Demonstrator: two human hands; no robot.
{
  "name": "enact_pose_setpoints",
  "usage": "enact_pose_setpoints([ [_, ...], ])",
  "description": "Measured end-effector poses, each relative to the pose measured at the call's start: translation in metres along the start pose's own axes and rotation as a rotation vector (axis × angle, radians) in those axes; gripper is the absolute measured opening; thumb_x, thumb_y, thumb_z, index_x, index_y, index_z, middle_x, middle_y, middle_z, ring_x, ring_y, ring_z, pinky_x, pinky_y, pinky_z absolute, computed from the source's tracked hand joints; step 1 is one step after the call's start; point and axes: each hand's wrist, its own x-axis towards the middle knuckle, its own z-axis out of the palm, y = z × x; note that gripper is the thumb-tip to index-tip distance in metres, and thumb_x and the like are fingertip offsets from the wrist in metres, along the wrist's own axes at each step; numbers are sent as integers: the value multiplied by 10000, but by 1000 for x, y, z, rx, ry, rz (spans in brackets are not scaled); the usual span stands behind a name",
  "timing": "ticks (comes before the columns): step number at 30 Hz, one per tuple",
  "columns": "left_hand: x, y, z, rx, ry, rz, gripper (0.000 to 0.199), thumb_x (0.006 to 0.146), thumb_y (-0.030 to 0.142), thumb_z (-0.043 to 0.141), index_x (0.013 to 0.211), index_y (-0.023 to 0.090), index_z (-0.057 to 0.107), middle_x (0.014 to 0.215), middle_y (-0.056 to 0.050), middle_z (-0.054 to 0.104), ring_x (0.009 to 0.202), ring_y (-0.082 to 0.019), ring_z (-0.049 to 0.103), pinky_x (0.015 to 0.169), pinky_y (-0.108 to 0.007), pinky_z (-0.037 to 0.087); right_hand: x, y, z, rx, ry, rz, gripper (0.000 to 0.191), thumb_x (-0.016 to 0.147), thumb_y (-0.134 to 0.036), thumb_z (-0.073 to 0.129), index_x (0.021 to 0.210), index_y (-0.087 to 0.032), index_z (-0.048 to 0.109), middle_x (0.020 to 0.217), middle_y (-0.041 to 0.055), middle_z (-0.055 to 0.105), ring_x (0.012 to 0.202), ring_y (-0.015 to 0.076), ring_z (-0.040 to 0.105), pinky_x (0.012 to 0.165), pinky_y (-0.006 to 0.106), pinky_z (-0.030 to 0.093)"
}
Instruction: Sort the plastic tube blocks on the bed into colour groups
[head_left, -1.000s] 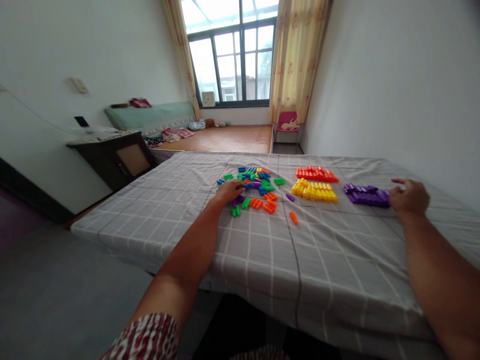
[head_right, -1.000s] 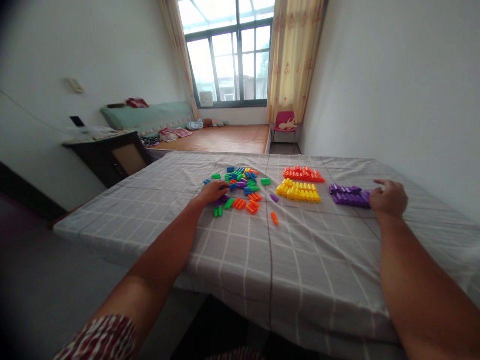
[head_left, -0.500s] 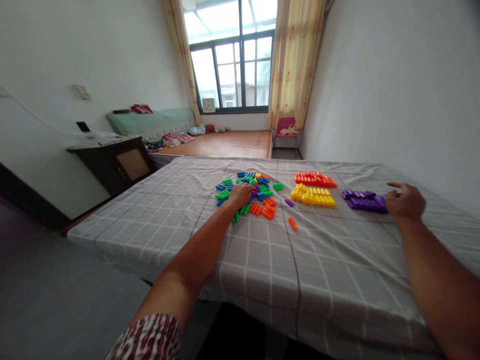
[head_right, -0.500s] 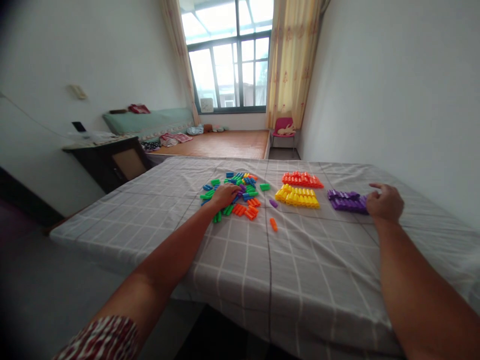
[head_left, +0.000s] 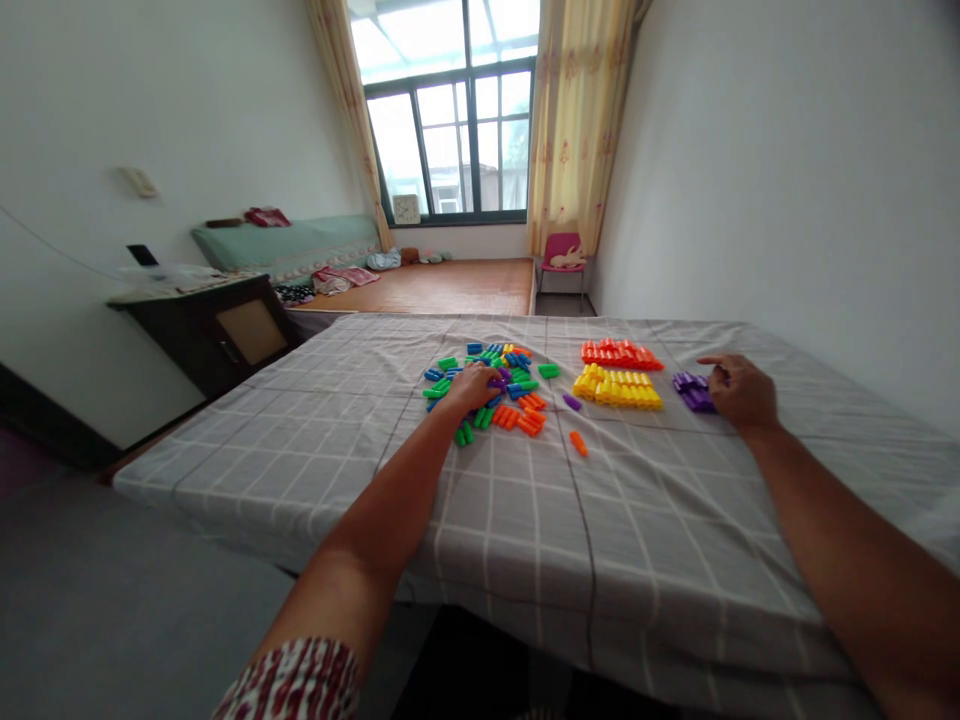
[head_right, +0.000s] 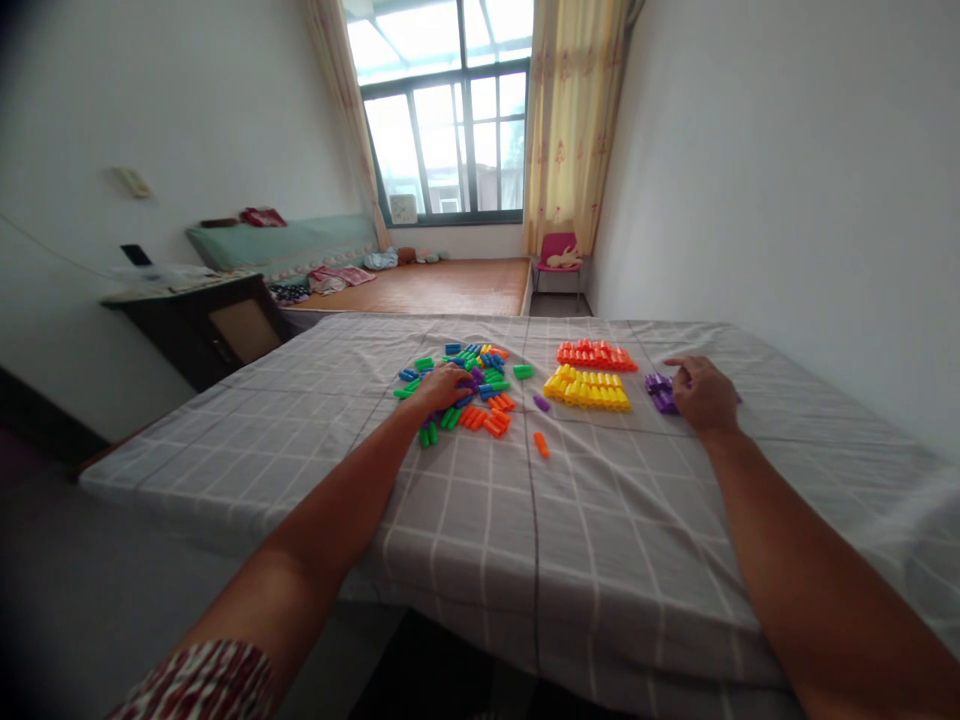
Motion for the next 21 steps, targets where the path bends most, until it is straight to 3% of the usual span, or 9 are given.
enact_pose_setpoints([
  [6, -4, -1, 3, -7, 69, -53, 212, 714, 147, 657, 917, 200, 686, 944, -44, 693, 887, -186, 626, 814, -295, 487, 0, -3, -2, 38, 85, 23, 341, 831, -125, 439, 1064, -171, 683, 1057, 109, 691, 966, 192, 620, 852, 275, 462],
  [10, -6, 10, -4, -173, 174, 43, 160, 755, 150, 637, 910, 190, 653, 908, -29, 695, 853, -164, 631, 803, -284, 493, 7, -45, -7, 202, 88, 64, 323, 855, -206, 462, 1107, -171, 661, 1082, 110, 686, 781, 169, 629, 709, 275, 499],
  [12, -5, 20, -5, -296, 198, 131, 140, 765, 158, 641, 902, 187, 643, 922, -24, 690, 863, -152, 630, 802, -270, 499, 13, -83, -8, 379, -66, 70, 288, 864, -278, 488, 1067, -180, 667, 1027, 93, 699, 721, 161, 634, 668, 279, 510],
  [14, -3, 30, -4, -393, 204, 204, 132, 764, 137, 633, 888, 181, 635, 926, -24, 683, 861, -144, 627, 784, -260, 507, 16, -128, -8, 611, -304, 53, 288, 870, -361, 513, 1038, -188, 670, 990, 82, 705, 717, 162, 652, 657, 285, 525],
  [17, 0, 42, 2, -464, 208, 306, 142, 764, 116, 619, 894, 174, 624, 911, -29, 672, 845, -140, 622, 767, -260, 513, 13, -192, -7, 954, -613, 64, 366, 875, -468, 531, 1094, -200, 652, 1071, 97, 689, 784, 174, 674, 644, 283, 546],
  [21, -1, 46, 7, -455, 234, 389, 166, 759, 115, 619, 915, 171, 616, 918, -37, 656, 848, -146, 614, 786, -284, 519, 0, -249, 2, 1236, -833, 158, 426, 837, -536, 593, 1093, -205, 669, 1082, 90, 690, 879, 187, 674, 708, 292, 557],
])
